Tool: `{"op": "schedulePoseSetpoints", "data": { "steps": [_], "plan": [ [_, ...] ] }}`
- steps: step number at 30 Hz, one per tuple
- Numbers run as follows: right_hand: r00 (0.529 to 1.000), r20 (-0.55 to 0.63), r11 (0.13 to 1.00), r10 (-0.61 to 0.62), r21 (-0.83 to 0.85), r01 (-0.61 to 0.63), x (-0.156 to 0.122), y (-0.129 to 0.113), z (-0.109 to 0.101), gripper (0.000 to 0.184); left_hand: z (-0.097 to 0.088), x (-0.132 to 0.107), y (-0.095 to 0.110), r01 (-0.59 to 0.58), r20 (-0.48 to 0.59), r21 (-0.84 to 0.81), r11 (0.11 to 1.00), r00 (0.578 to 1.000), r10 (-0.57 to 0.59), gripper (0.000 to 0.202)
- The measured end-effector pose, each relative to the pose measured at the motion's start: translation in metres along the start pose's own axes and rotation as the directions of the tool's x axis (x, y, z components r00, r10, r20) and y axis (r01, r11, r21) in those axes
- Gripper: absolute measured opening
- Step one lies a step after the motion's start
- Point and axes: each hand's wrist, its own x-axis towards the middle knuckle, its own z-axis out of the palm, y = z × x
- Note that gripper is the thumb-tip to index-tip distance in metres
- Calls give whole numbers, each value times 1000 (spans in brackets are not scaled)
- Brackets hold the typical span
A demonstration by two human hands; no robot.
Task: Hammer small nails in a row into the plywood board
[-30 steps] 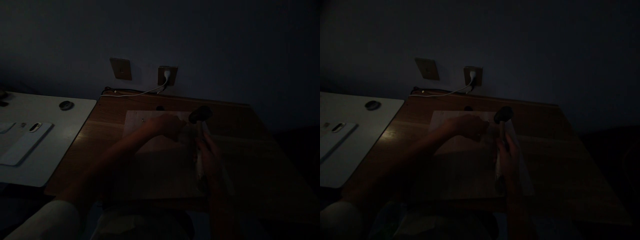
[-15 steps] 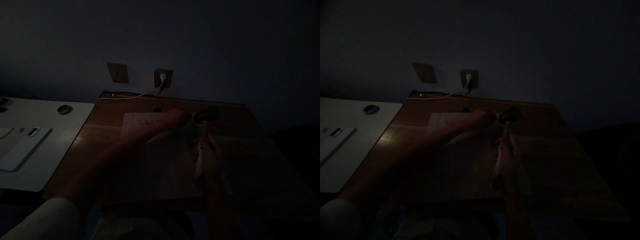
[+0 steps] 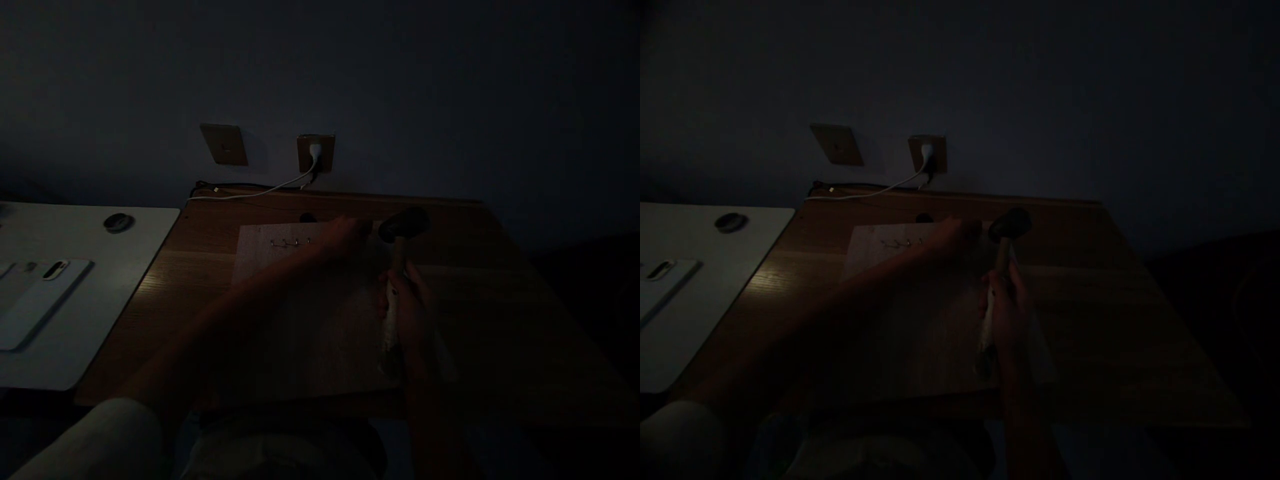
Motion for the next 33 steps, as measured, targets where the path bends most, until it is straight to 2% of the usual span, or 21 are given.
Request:
{"op": "schedulePoseSetpoints", "data": {
  "steps": [6,21,29,33],
  "plan": [
    [1000,2,1000,-3,-15,3,1,1,1,23,2,-1,0,-35,31,-6,999,999,35,25],
    [1000,-4,1000,-11,8,11,2,2,2,21,2,-7,3,-54,16,58,997,998,53,29],
    [999,-38,1000,-1,5,1,3,4,1,23,0,-8,4,-14,13,99,995,1000,12,30],
    [1000,-13,1000,-19,-5,19,3,4,2,21,-2,-10,6,-29,26,94,995,999,27,32]
  ]
}}
